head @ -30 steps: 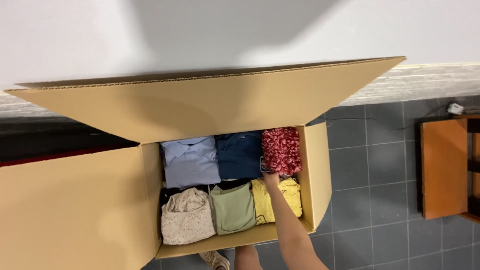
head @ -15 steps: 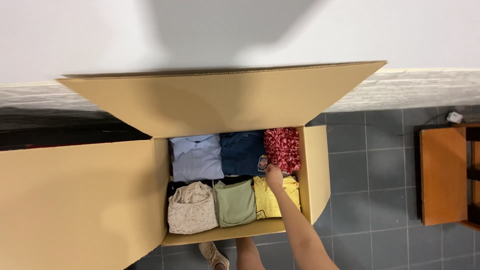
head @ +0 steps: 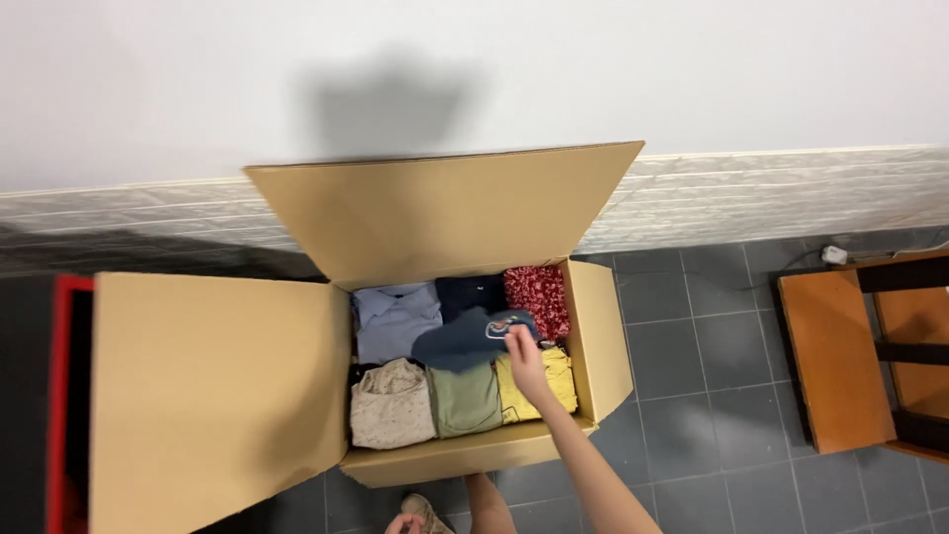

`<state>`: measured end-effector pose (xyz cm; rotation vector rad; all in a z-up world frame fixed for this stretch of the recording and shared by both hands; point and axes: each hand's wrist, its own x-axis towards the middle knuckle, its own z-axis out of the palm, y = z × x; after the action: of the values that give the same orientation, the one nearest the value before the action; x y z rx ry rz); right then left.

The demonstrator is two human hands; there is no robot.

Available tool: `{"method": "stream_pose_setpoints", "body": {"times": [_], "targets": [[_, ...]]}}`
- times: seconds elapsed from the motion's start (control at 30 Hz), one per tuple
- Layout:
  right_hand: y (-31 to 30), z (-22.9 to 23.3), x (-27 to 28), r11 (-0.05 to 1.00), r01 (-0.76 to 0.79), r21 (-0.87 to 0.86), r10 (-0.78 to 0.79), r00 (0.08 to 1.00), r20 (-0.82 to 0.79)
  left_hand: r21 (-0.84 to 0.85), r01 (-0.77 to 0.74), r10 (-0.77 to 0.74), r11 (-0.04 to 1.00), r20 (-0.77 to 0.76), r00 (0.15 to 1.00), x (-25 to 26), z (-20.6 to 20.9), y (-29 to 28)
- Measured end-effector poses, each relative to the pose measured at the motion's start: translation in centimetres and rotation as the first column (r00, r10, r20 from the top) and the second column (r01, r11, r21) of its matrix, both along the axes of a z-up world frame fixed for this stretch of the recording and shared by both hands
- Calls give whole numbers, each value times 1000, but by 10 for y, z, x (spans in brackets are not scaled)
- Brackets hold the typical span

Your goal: Unboxing folded garments from a cardboard box, unfolding them for inspection, and placing them on a desk.

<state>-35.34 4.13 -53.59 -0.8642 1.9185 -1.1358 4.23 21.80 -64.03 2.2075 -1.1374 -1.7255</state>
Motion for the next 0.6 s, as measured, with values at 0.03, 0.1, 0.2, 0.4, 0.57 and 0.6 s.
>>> {"method": "stream_pose_setpoints", "body": {"times": [0.03, 0.1, 0.2, 0.4, 0.57, 0.6], "targets": [[9, 11, 5, 1000, -2, -14, 2, 1000, -5, -14, -2, 2, 1000, -5, 1000, -1, 16, -4], [26, 35, 13, 934, 340, 110, -348, 794, 499, 166, -49, 54, 985, -26, 998, -2, 49, -15], [69, 11, 6, 775, 608, 172, -315, 136, 939, -27, -127, 125, 991, -81, 989, -4, 83, -6], [132, 37, 35, 665, 664, 342, -570, 155, 807, -166, -131, 91, 977, -230, 969, 11, 99, 16], [142, 213, 61, 800, 529, 284, -407, 129, 904, 21, 37, -25, 999, -417, 909, 34, 117, -26], [152, 229, 62, 836, 501, 222, -300, 81, 951, -87, 99, -126, 991, -399, 908, 37, 121, -30]]}}
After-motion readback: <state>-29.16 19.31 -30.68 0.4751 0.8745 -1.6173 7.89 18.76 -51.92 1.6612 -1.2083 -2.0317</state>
